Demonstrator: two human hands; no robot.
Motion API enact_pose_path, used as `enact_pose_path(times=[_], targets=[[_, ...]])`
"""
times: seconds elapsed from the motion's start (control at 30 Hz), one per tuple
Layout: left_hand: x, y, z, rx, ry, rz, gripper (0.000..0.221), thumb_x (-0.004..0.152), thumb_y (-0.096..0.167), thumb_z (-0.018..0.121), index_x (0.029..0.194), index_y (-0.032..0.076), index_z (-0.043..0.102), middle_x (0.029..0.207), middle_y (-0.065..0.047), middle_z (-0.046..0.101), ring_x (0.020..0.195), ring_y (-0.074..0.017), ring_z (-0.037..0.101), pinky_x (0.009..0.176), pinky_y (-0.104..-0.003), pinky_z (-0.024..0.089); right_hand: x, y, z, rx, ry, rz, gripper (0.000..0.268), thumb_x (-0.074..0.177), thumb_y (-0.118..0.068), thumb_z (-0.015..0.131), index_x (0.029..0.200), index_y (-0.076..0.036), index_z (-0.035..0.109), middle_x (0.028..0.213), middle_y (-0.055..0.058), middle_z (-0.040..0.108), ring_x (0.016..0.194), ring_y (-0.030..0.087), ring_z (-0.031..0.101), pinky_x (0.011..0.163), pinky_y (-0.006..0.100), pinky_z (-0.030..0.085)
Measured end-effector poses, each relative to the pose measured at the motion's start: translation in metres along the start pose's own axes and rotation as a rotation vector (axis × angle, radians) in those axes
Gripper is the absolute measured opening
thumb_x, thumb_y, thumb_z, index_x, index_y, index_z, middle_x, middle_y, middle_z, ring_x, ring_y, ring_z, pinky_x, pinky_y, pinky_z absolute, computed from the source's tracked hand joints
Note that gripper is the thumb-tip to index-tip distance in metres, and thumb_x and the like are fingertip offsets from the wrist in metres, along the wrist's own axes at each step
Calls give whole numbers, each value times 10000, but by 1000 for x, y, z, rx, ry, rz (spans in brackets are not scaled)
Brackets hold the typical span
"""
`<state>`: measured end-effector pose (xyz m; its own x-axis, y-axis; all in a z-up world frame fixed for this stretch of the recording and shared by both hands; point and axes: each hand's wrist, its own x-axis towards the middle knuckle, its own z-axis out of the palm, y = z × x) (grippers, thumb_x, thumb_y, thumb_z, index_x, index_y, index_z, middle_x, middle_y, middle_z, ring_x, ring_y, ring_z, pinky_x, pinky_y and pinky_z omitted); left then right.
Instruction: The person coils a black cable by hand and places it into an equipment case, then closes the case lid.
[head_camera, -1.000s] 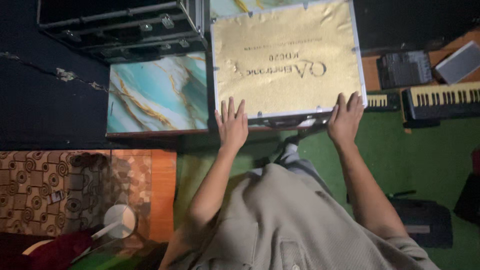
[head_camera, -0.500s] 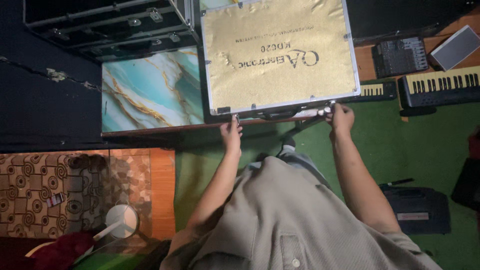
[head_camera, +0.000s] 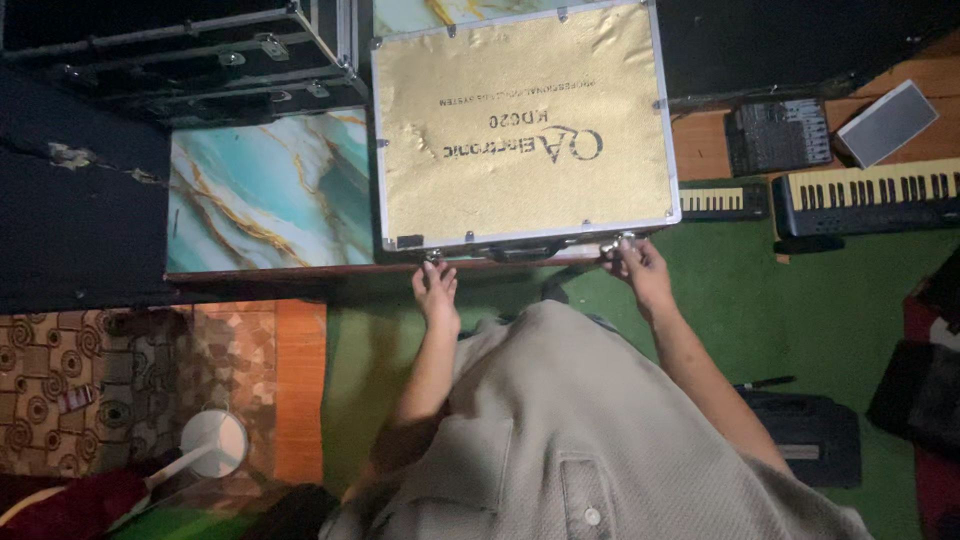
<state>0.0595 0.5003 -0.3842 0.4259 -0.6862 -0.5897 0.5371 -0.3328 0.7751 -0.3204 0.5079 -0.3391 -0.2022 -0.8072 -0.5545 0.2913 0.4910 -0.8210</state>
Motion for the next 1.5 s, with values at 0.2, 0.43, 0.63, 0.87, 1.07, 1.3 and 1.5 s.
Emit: enact_pose_path(times=[0.2,0.43,0.63,0.87,1.07,1.3,1.5], targets=[[-1,-1,-7,90,106,45,463,1067,450,506,1278,39,511,1148,-179,682,932,-288,671,800,-396,493,7,-13,-13,-505,-18,-159,295,979,-313,704,1050,-27,728,834,56,707,742,124,667,630,294,549],[-61,60,28,1055,193,1129,638,1020,396,625,1473,16,387,1558,-372,290,1444,-484,291,1152,-624,262,-3,-39,-12,-1028,82,-193,453,948,-484,725,926,-33,763,672,128,703,626,229,702,609,378,536],[-60,101,28,1650,-24,1133,691,963,485,714,1562,291,429,1617,-92,387,1484,-374,313,1183,-663,227,-14,-50,-16,-1403,256,-500,705,838,-643,802,1027,31,720,1071,212,714,1050,367,655,903,466,518],[-32,130,25,1712,-212,1020,783,826,552,755,1515,270,510,1627,-122,347,1504,-355,241,1131,-773,133,-2,-65,-17,-1052,232,-836,1314,682,-464,967,1533,149,176,1480,420,408,1375,496,447,1159,492,362],[-31,138,20,1543,-328,1095,775,847,459,764,1554,283,500,1690,-106,317,1554,-388,266,1223,-682,192,3,-62,-17,-821,94,-645,1194,733,-313,971,1555,61,190,1453,311,517,1336,392,571,1109,428,469],[-26,134,17,1773,-207,1178,776,854,417,801,1555,306,489,1627,-67,417,1452,-323,407,1141,-595,284,10,-44,-24,-852,169,-611,961,805,-245,924,1520,64,361,1367,311,620,1276,407,625,1063,440,493],[-17,131,13,1714,-236,1221,814,806,460,804,1535,299,480,1600,-77,423,1420,-337,424,1122,-615,296,15,-37,-29,-891,167,-459,845,817,-288,911,1394,77,414,1222,300,686,1150,399,695,957,437,546]])
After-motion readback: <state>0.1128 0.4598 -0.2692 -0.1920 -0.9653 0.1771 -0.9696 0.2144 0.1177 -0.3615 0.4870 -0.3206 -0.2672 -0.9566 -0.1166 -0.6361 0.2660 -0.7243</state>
